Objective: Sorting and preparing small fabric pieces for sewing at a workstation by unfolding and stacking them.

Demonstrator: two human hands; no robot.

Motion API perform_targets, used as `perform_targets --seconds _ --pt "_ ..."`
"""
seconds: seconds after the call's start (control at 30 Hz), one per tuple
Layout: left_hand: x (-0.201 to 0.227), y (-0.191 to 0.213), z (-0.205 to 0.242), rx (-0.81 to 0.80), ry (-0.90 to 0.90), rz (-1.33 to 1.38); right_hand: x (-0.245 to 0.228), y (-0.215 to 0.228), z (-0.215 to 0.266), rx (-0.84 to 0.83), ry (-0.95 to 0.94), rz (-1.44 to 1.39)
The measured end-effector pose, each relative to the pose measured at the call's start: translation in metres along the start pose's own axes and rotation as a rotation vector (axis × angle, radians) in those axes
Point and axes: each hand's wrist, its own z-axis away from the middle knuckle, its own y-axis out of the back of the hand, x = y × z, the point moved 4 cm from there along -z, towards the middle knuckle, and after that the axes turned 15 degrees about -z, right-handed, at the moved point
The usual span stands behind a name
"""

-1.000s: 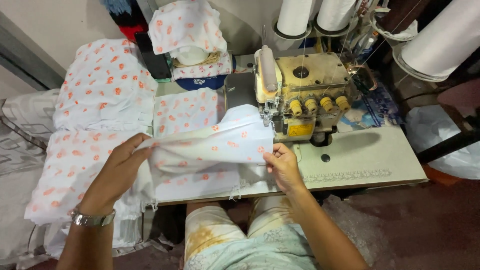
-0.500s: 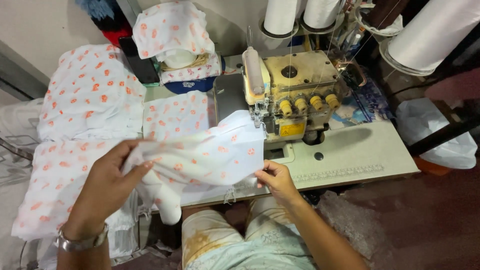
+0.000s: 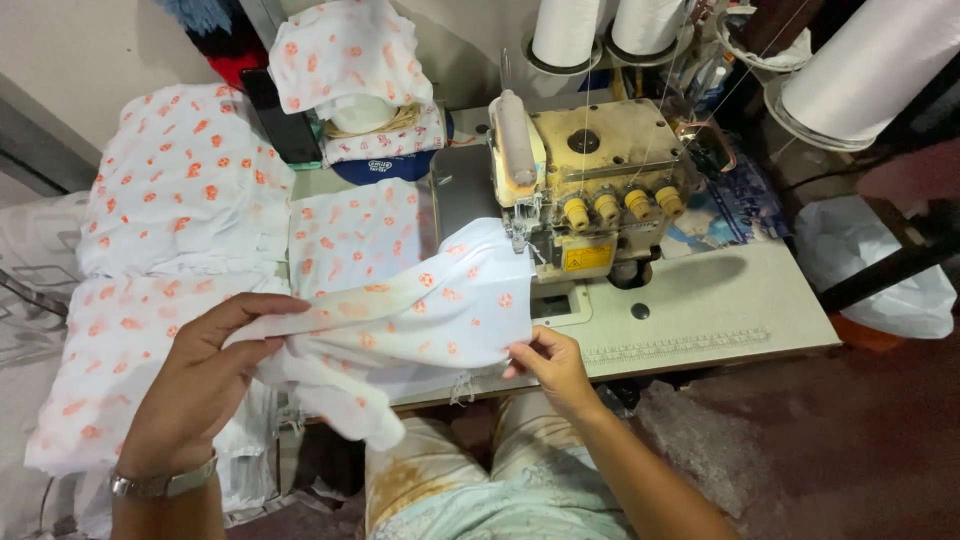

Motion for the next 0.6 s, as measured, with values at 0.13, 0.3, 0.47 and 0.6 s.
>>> perform_targets --seconds 0.13,0.3,0.47,0.6 --pt "-0.019 0.002 -0.013 -0.098 -0.19 0.24 -0.002 -0.005 0.003 -0.036 0.018 0.033" --pt "-0.024 -0.005 -0.023 -0.161 -0.239 0.342 -0.003 -0.004 0.003 0.0 0.03 0.016" --pt "-0.017 -0.017 -0.032 0.03 -0.481 0.172 0.008 0.004 0.0 0.01 0.135 -0.02" --pt "0.0 -0.022 -0.027 0.109 -0.603 0.02 0.01 0.005 -0.002 0.021 0.138 -0.026"
